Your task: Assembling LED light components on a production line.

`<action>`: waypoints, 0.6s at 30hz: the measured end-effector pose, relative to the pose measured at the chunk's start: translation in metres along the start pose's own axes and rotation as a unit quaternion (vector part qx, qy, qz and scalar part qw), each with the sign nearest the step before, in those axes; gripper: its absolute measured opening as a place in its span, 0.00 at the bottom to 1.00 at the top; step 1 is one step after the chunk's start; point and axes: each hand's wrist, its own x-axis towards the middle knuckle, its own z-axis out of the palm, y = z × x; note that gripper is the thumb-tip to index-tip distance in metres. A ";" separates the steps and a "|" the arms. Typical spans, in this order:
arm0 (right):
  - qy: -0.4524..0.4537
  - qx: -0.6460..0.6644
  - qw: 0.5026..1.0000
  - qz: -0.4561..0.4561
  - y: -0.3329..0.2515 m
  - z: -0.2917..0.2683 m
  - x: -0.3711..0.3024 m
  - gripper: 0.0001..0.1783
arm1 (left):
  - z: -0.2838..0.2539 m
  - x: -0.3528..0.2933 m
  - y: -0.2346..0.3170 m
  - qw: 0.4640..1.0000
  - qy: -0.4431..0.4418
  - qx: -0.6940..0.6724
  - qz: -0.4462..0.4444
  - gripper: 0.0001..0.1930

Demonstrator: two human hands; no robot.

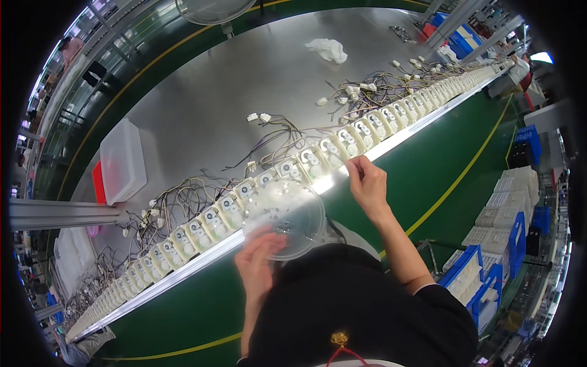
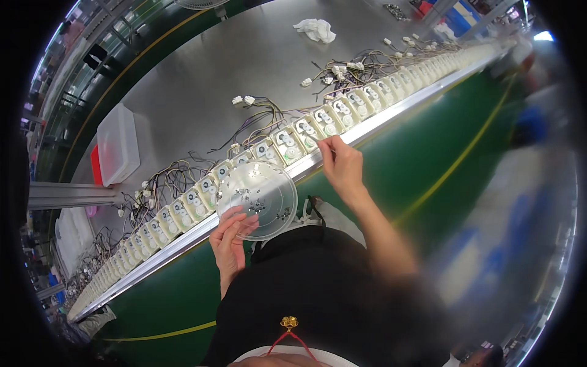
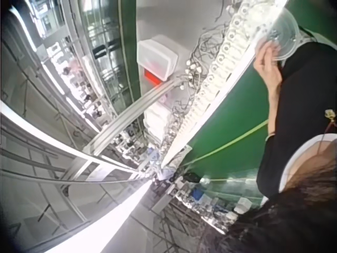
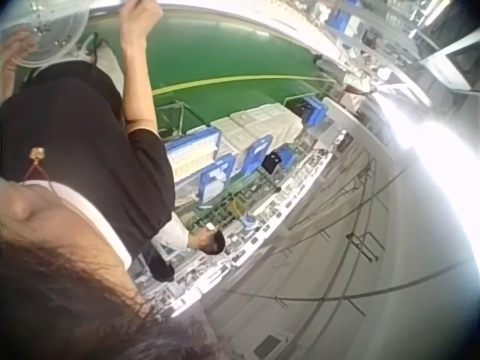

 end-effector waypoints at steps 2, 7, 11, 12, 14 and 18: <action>0.017 -0.011 1.000 -0.009 0.009 0.006 0.006 0.08 | -0.001 0.000 0.001 1.000 0.004 -0.003 0.001 0.11; 0.018 -0.032 0.999 -0.033 0.016 0.015 0.013 0.09 | -0.002 0.000 0.002 1.000 0.022 -0.009 0.000 0.11; 0.012 -0.038 0.999 -0.030 0.015 0.019 0.014 0.08 | -0.004 0.000 0.001 1.000 0.019 -0.016 0.002 0.11; 0.018 -0.033 0.999 -0.030 0.015 0.020 0.015 0.08 | -0.004 0.000 0.001 1.000 0.019 -0.015 0.002 0.11; 0.022 -0.027 0.999 -0.030 0.015 0.021 0.016 0.08 | -0.004 -0.001 0.002 1.000 0.021 -0.014 0.001 0.11; 0.025 -0.031 0.999 -0.037 0.014 0.022 0.017 0.08 | -0.004 -0.001 0.002 1.000 0.023 -0.015 0.003 0.10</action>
